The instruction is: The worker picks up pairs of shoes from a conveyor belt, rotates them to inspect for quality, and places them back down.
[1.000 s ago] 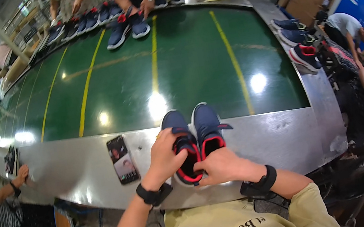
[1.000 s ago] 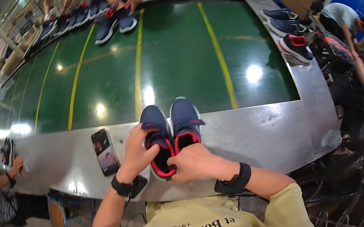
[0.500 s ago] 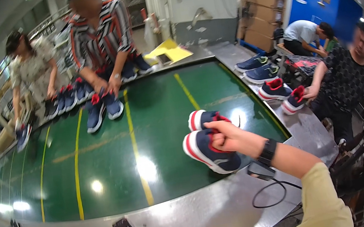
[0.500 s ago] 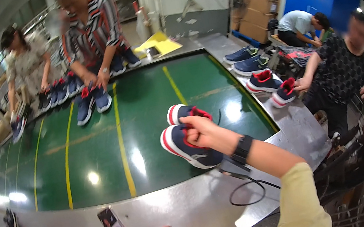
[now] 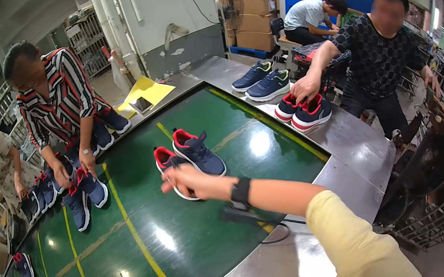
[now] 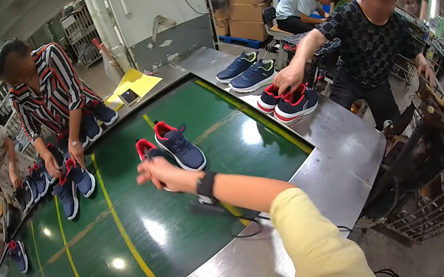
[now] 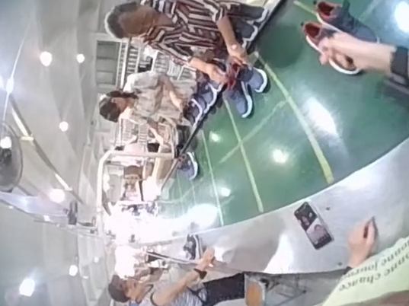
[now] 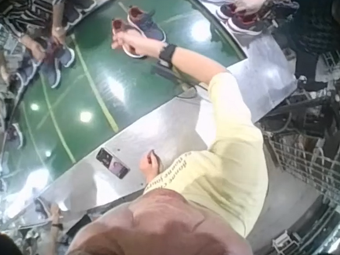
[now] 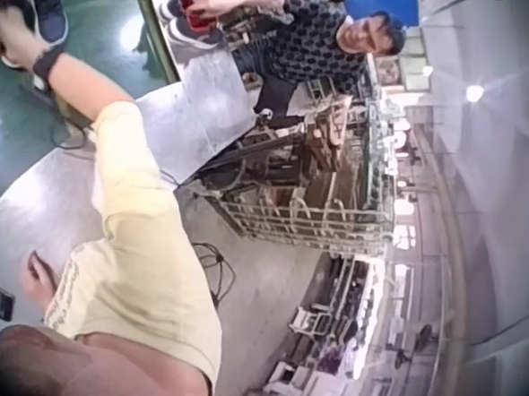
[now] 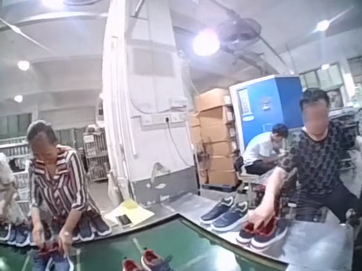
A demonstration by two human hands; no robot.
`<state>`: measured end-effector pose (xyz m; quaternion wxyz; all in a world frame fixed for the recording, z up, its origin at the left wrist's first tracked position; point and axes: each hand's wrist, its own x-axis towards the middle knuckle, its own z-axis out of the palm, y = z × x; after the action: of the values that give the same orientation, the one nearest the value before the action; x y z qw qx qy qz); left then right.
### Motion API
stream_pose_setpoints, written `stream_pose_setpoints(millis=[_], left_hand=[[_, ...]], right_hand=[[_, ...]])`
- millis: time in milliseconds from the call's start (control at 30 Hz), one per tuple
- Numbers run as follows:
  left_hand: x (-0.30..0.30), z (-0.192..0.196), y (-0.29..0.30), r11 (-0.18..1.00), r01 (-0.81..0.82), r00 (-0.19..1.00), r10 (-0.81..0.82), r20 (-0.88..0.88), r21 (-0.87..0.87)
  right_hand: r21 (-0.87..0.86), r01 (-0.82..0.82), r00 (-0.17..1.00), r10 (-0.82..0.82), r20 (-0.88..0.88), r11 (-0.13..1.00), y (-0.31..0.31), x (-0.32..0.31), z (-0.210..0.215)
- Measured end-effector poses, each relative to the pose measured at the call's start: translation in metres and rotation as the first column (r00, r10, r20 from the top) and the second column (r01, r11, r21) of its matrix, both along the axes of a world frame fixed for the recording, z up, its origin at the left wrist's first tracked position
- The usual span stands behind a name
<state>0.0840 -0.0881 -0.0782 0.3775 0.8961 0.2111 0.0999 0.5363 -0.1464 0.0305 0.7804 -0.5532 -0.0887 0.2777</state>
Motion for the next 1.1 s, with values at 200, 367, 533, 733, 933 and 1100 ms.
stream_pose_setpoints(millis=[200, 367, 533, 733, 933, 1100], left_hand=[[0.003, 0.009, -0.002, 1.000, 0.025, 0.999, -0.025, -0.024, -0.007], [0.003, 0.015, -0.002, 0.999, 0.027, 0.997, -0.024, -0.070, 0.038], [0.012, 0.031, -0.013, 0.995, 0.068, 0.998, -0.067, -0.013, 0.069], [0.007, -0.011, -0.003, 0.991, 0.001, 0.978, -0.029, 0.205, 0.135], [0.010, -0.007, -0.006, 0.980, 0.027, 0.979, -0.066, 0.194, 0.196], [0.011, -0.007, -0.006, 0.974, 0.014, 0.982, -0.056, 0.179, 0.228]], right_hand=[[-0.230, -0.249, 0.968, 0.249, -0.027, 0.941, -0.113, -0.139, -0.024], [-0.499, -0.195, 0.903, 0.353, 0.244, 0.844, -0.166, -0.218, -0.018], [-0.487, 0.380, 0.747, 0.050, 0.663, 0.787, -0.226, -0.238, -0.030], [-0.651, 0.669, 0.618, 0.218, 0.755, 0.360, -0.277, -0.194, 0.004], [-0.673, 0.726, 0.559, 0.447, 0.698, 0.142, -0.280, -0.122, -0.050], [-0.719, 0.695, 0.668, 0.395, 0.630, -0.027, -0.318, -0.083, -0.080]])
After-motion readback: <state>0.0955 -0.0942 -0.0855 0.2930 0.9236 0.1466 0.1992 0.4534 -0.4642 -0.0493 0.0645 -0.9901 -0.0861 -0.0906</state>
